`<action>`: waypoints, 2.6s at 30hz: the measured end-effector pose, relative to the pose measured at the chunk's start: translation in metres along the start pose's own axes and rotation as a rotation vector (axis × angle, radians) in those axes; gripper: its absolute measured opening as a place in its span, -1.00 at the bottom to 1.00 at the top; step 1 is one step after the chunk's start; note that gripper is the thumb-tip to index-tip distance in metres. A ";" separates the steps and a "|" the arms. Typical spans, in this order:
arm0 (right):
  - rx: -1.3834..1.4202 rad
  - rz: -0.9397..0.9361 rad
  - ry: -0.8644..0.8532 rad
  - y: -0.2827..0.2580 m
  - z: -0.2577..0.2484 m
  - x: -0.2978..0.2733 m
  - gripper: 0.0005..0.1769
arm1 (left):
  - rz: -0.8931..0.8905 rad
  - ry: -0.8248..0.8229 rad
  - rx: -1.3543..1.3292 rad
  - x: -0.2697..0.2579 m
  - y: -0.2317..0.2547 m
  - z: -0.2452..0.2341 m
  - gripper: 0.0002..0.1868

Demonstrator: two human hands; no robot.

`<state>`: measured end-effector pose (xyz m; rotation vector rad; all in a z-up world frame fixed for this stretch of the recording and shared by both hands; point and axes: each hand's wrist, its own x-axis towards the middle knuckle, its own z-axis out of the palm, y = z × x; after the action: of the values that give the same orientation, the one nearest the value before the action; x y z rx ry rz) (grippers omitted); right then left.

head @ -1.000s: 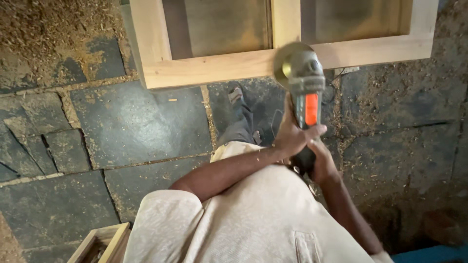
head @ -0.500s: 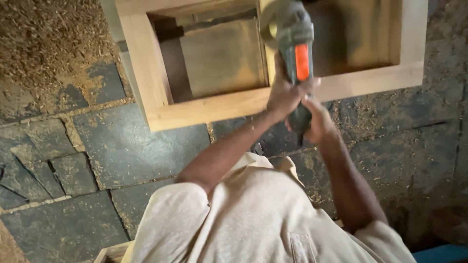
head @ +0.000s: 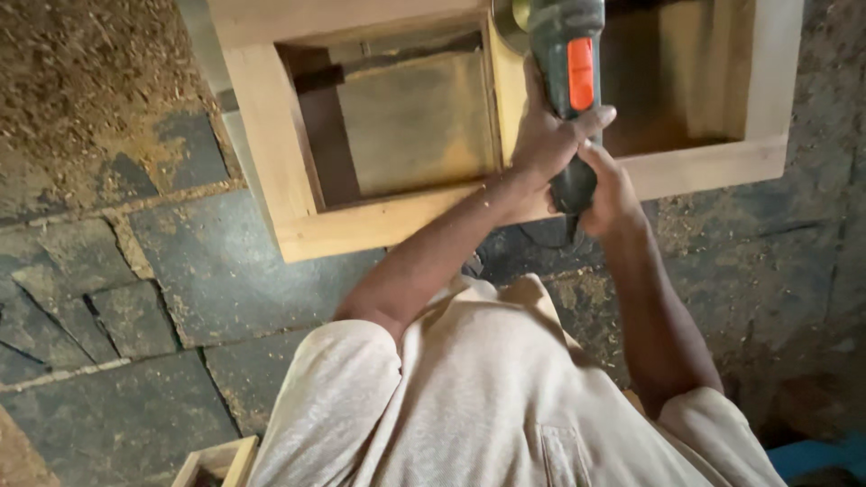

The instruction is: The person uses an angle grinder with a sanding disc to smooth the edges and surfaces of a rectangular wooden frame. The person holds the tool with both hands and moves it along the frame's perimeter, generating wood dust.

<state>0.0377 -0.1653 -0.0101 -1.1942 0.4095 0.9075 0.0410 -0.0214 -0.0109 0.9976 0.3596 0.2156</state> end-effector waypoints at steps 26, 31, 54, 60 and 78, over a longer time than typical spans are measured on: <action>0.150 -0.210 -0.007 0.133 -0.128 -0.216 -0.53 | -0.114 -0.243 0.213 -0.222 -0.103 0.099 0.26; 0.142 -0.125 -0.059 0.127 -0.104 -0.198 -0.44 | -0.143 -0.172 0.207 -0.207 -0.087 0.077 0.29; -0.084 0.145 -0.383 0.249 0.154 -0.141 -0.57 | -0.043 0.320 0.182 -0.291 0.073 -0.221 0.18; -0.199 0.265 -0.297 0.259 0.188 -0.155 -0.56 | 0.098 0.355 0.010 -0.323 0.089 -0.240 0.01; -0.159 0.050 -0.204 0.156 0.252 -0.010 -0.52 | 0.098 0.192 0.105 -0.104 0.109 -0.267 -0.01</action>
<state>-0.1349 0.0755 -0.0103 -1.2260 0.2064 1.1097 -0.1601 0.2087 -0.0288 1.1028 0.5019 0.3859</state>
